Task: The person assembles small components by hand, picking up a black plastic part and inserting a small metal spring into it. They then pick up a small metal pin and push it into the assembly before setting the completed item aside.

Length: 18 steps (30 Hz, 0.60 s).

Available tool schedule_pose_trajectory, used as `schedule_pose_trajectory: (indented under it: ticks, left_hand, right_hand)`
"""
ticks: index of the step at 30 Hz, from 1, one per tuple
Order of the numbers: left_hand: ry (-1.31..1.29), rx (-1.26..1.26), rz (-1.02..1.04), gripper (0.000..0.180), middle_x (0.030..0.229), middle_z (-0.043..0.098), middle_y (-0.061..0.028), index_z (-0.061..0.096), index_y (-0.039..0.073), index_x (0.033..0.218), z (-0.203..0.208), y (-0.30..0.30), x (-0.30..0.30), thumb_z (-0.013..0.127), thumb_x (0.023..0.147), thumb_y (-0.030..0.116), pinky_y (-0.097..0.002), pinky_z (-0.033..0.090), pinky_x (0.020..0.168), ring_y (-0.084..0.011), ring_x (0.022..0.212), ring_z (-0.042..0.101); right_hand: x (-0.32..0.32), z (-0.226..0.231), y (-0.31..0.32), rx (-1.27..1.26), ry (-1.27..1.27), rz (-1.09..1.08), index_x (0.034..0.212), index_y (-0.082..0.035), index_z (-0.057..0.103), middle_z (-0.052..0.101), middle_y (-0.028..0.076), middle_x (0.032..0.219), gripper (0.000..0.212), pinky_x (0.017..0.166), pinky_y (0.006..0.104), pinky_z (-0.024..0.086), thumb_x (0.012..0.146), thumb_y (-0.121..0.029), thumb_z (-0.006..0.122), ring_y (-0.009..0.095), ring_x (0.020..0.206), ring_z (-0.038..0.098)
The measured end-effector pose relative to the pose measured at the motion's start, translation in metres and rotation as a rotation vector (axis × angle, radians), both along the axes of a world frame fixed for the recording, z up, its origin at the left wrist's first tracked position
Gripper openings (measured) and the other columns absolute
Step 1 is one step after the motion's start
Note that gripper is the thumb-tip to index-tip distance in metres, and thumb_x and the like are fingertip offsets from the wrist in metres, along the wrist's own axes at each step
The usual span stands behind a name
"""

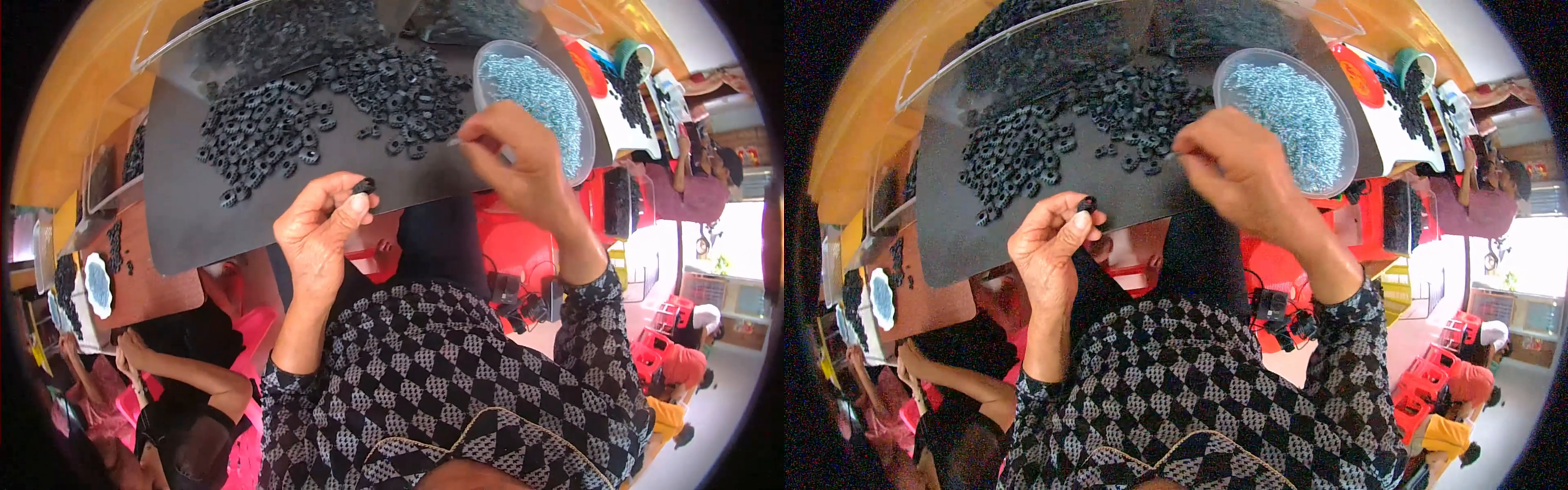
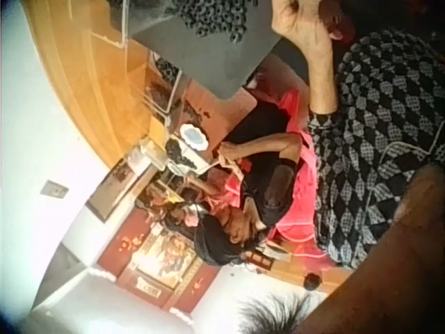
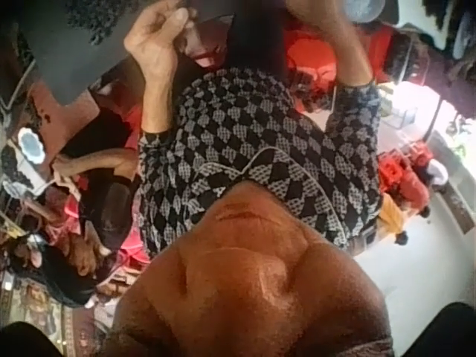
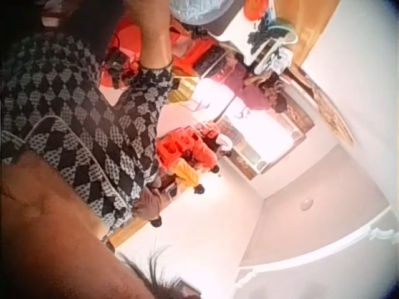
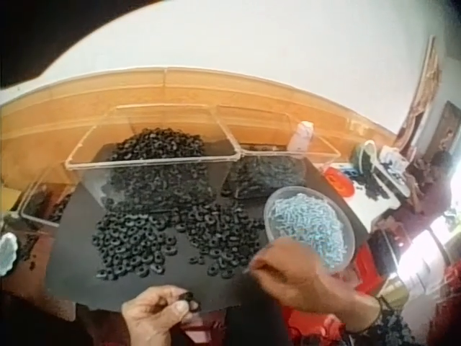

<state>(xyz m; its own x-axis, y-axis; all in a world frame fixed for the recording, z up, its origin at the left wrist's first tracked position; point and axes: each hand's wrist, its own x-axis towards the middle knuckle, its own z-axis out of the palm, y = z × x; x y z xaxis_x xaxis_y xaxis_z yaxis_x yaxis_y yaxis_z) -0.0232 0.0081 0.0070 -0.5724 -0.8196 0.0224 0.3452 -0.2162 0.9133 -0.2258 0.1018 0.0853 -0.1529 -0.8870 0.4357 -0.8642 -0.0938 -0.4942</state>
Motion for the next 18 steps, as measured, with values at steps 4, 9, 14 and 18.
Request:
schedule_pose_trajectory:
  ticks: [4,9,14,18]
  left_hand:
    - [-0.004,0.087,-0.005,0.017,0.085,0.066,-0.0089,0.062,-0.006,0.100,0.004,0.001,0.001,0.064,0.084,0.000,-0.0227,0.053,0.065,-0.0128,0.074,0.063]
    - [-0.001,0.106,-0.032,0.016,0.085,0.066,-0.0090,0.061,-0.007,0.100,0.008,0.002,0.002,0.062,0.085,-0.001,-0.0226,0.053,0.065,-0.0119,0.075,0.063]
    - [0.013,0.105,-0.030,0.017,0.085,0.066,-0.0092,0.061,-0.007,0.101,0.006,0.001,0.003,0.062,0.086,0.000,-0.0225,0.053,0.065,-0.0117,0.076,0.063]
    - [0.041,0.120,-0.027,0.017,0.086,0.066,-0.0096,0.061,-0.007,0.101,0.005,0.001,0.001,0.062,0.086,0.000,-0.0230,0.054,0.065,-0.0121,0.076,0.064]
  right_hand:
    - [0.032,-0.008,-0.024,-0.050,-0.033,0.177,0.083,-0.004,0.059,0.056,0.009,0.077,0.011,0.063,0.0374,0.045,0.073,-0.001,0.063,0.029,0.075,0.055]
    - [0.045,-0.012,-0.035,-0.076,-0.036,0.243,0.083,-0.005,0.059,0.055,0.008,0.076,0.011,0.061,0.0373,0.044,0.073,-0.001,0.062,0.029,0.073,0.054]
    - [0.048,-0.015,-0.035,-0.071,0.036,0.249,0.083,-0.005,0.059,0.054,0.008,0.075,0.012,0.062,0.0373,0.044,0.072,-0.002,0.063,0.028,0.073,0.053]
    - [0.055,-0.014,-0.034,-0.090,0.143,0.229,0.083,-0.006,0.058,0.053,0.008,0.076,0.017,0.063,0.0370,0.044,0.067,-0.002,0.063,0.028,0.072,0.051]
